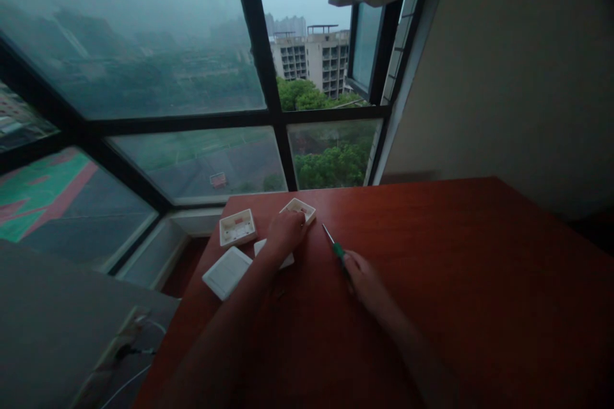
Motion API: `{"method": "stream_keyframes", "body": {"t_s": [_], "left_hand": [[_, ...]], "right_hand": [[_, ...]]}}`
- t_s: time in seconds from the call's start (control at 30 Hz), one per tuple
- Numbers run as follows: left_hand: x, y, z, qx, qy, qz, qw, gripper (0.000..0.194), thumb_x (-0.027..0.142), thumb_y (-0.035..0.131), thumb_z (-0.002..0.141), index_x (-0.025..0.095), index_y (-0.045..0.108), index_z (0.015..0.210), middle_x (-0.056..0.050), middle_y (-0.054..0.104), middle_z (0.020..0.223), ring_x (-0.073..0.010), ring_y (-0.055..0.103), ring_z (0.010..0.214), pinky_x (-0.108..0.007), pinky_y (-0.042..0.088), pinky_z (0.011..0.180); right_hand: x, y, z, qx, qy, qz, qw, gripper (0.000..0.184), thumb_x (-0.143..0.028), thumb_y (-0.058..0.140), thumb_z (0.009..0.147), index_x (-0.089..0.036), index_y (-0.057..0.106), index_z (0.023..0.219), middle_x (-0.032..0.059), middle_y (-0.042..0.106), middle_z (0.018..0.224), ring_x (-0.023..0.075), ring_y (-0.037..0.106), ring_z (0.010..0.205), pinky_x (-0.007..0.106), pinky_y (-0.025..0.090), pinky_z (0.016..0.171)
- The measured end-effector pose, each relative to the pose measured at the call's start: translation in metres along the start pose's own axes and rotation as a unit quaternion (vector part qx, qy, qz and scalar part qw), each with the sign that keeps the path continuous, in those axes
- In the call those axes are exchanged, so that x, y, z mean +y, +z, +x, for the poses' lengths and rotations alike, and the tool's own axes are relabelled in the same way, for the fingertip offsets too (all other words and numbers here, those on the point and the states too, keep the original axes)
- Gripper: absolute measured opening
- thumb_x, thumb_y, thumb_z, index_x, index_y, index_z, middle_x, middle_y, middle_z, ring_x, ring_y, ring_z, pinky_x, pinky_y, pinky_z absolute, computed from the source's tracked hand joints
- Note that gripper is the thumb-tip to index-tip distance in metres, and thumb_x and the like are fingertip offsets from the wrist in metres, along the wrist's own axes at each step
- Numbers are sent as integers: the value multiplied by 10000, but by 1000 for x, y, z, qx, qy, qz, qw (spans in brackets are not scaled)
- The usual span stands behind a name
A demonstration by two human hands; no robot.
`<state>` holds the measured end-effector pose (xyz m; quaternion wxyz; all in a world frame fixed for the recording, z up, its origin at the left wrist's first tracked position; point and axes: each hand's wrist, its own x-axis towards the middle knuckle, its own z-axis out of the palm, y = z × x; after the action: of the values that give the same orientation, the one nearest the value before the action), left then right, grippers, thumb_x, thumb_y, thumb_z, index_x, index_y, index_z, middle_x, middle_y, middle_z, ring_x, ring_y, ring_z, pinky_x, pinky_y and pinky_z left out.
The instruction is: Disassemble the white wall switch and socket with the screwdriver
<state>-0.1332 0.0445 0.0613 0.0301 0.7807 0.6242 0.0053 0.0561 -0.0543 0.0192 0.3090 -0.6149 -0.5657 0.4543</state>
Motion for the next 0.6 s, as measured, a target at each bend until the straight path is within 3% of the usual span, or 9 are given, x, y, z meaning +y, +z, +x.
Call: {"method": "stream_keyframes", "body": {"t_s": [0.1, 0.27, 0.43, 0.6], "left_hand": [[26, 3, -6, 3, 43, -18, 999, 339, 319, 404, 951, 151, 689, 878, -127, 684, 927, -244, 625, 850, -346, 452, 780], [68, 8, -39, 0, 112, -45, 993, 237, 256, 440, 934, 158, 640, 1013, -116, 666, 1019, -251, 596, 962, -363, 453, 860], [94, 14, -85, -8, 180, -82, 980, 381, 232, 506, 893, 160, 498, 1266, -116, 610, 1168, -266, 548, 1040, -398, 448, 928], [111, 17, -121, -45, 208, -140, 967, 455, 193, 520, 871, 172, 446, 1319, -99, 591, 1222, -264, 533, 1060, -398, 466, 944]], "right_hand": [[17, -18, -7, -9, 25, 101, 995, 454, -486, 291, 876, -170, 598, 985, 48, 645, 718, 184, 606, 547, 281, 456, 448], [40, -42, -12, 53, 26, 206, 977, 337, -451, 350, 825, -217, 502, 1014, 34, 641, 825, 173, 636, 635, 311, 527, 577], [49, -51, -7, 114, 23, 167, 979, 325, -518, 525, 789, -222, 524, 923, 9, 621, 690, 188, 603, 586, 294, 475, 518], [47, -44, -3, 148, -16, 80, 986, 412, -446, 624, 732, -187, 596, 1051, 107, 697, 1032, 267, 645, 955, 380, 498, 819]]}}
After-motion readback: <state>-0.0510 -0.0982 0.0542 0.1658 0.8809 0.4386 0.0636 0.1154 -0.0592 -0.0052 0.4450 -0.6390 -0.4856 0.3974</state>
